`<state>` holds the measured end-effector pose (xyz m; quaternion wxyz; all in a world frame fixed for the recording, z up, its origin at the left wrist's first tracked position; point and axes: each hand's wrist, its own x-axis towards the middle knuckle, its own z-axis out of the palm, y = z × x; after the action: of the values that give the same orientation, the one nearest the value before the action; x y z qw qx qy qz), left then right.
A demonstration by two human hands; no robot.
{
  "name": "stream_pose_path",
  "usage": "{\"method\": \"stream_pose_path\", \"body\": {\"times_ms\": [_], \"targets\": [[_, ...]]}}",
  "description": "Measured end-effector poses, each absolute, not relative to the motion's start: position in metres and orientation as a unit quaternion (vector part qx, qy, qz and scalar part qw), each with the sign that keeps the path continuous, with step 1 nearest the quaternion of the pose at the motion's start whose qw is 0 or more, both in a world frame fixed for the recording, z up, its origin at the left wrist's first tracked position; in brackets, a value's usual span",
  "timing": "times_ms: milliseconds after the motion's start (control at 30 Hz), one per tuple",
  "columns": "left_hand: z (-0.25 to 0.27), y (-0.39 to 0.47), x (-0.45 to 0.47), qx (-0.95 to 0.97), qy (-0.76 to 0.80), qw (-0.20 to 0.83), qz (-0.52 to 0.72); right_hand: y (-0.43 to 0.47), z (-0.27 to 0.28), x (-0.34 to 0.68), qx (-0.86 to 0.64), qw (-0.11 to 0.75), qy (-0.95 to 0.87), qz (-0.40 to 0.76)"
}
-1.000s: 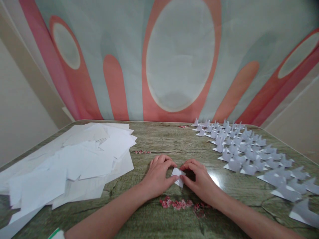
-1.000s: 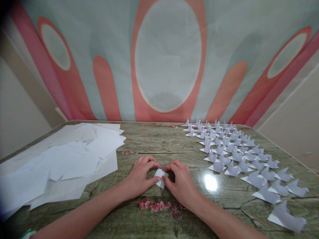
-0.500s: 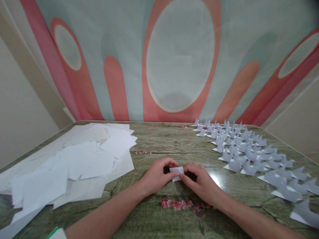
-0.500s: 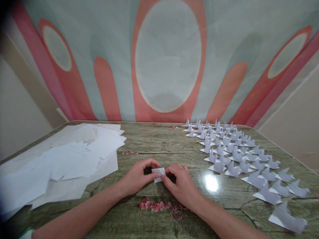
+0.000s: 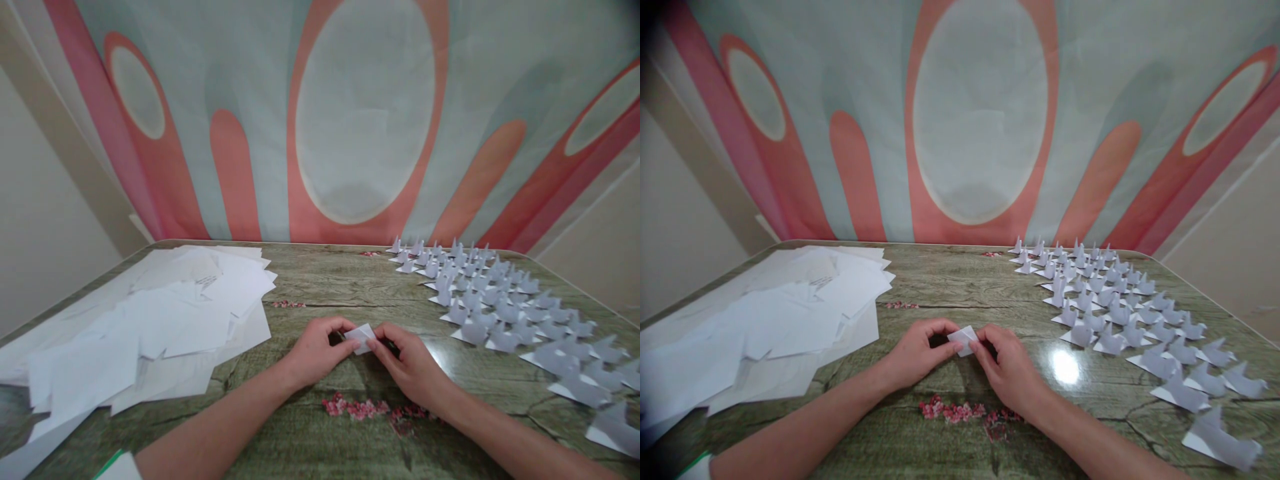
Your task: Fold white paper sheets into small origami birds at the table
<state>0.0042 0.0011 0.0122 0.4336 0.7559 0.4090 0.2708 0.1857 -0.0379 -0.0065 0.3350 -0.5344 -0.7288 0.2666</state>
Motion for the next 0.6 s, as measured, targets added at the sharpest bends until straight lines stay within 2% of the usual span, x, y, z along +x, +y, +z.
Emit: {"method": "stream_pose_path", "body": {"times_ms": [333,600], "targets": [[0.0091,0.0003,0.0057,0.74,0.409,0.438,0.305,-0.0389,-0.0065,0.1852,-0.536,0.334,-0.732,0.255],[0.0067,-0.002,0.0042,0.78,0.399,0.372,0.307,-0.0358,-0.0112,0.1868,-0.542,0.291,-0.763,0.195]]}}
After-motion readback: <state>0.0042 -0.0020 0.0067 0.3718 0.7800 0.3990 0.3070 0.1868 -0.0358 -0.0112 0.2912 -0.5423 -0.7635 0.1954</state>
